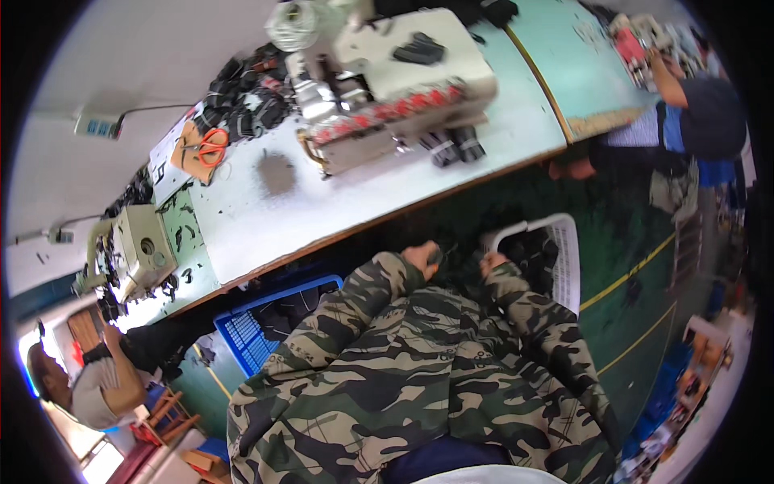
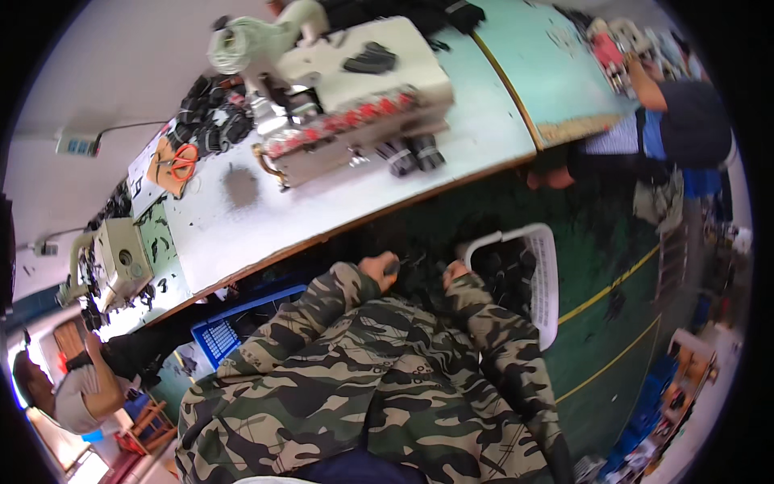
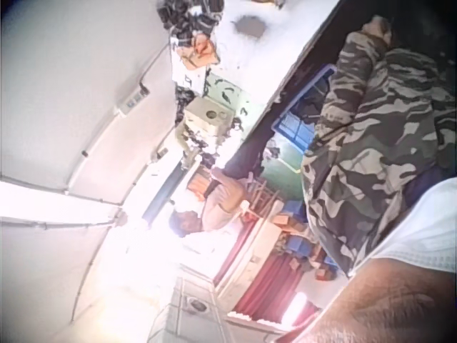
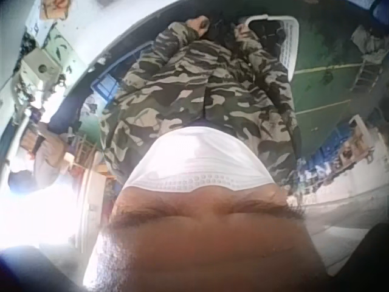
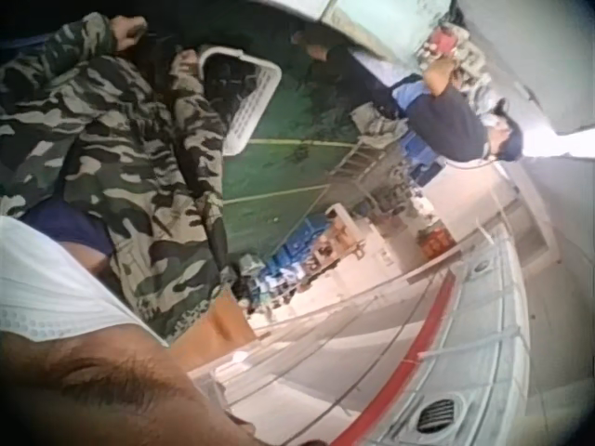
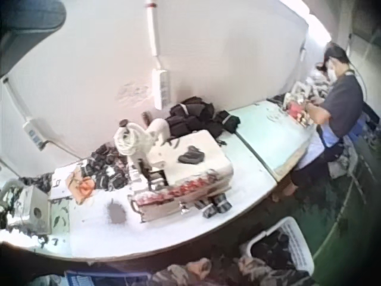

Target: Trimming excess material from black shoe components using a hand trimmer at a workbench.

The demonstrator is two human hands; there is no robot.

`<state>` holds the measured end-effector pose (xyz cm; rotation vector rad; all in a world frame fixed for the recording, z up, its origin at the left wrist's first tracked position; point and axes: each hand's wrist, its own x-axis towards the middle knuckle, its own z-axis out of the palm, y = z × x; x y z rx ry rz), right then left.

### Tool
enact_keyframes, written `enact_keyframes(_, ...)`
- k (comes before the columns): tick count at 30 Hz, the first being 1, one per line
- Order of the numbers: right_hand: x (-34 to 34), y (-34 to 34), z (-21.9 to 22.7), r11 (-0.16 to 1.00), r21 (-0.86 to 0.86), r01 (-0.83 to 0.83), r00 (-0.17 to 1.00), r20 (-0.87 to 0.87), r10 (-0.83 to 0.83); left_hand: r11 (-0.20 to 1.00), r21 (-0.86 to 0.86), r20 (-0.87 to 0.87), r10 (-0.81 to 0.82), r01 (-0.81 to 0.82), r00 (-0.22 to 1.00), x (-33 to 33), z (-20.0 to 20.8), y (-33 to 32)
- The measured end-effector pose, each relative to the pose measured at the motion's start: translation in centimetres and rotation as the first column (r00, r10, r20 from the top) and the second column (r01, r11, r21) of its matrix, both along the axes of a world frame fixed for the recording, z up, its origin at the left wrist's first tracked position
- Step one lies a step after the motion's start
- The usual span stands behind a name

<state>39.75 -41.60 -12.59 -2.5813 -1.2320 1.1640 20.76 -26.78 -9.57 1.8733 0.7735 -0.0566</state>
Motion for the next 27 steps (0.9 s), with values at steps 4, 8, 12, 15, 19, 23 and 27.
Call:
enact_keyframes(4, 3.6, 0.2, -1.0, 0.678, 0.476, 0.560, 0.811, -0.479, -0.334, 0.632, -0.660, -0.072, 0.485, -0.406, 0.872, 4.8, -0.8, 2.6)
enact_keyframes(8, -1.2, 5.9, 9.7, 0.503, 0.769, 0.394, 0.914, -0.386, -0.127, 0.443, -0.783, -0.192, 0.495, -0.436, 0.847, 3.7, 2.7, 3.7)
enact_keyframes(12, -1.4, 7.6, 9.8, 0.317, 0.936, 0.150, 0.986, -0.167, 0.025, 0.304, -0.901, -0.087, 0.574, -0.310, 0.814, 4.8, 4.0, 3.5)
enact_keyframes(15, -1.5, 8.1, 10.1, 0.315, 0.948, -0.040, 0.992, -0.001, 0.128, 0.255, -0.921, -0.074, 0.631, -0.296, 0.772, 3.7, 5.0, 3.1)
enact_keyframes(19, -2.7, 9.2, 11.0, 0.307, 0.941, -0.144, 0.948, 0.042, 0.316, 0.433, -0.871, 0.110, 0.633, -0.233, 0.766, 1.5, 5.8, 4.1)
enact_keyframes(23, -5.7, 10.4, 13.7, 0.632, 0.549, 0.547, 0.626, -0.769, 0.126, 0.440, -0.890, 0.260, 0.707, -0.121, 0.658, -0.5, 7.0, 5.5)
enact_keyframes(27, -8.3, 13.5, 13.5, 0.738, 0.387, 0.552, 0.436, -0.889, 0.140, 0.793, -0.411, 0.449, 0.606, -0.450, 0.657, -0.7, 9.8, 6.9)
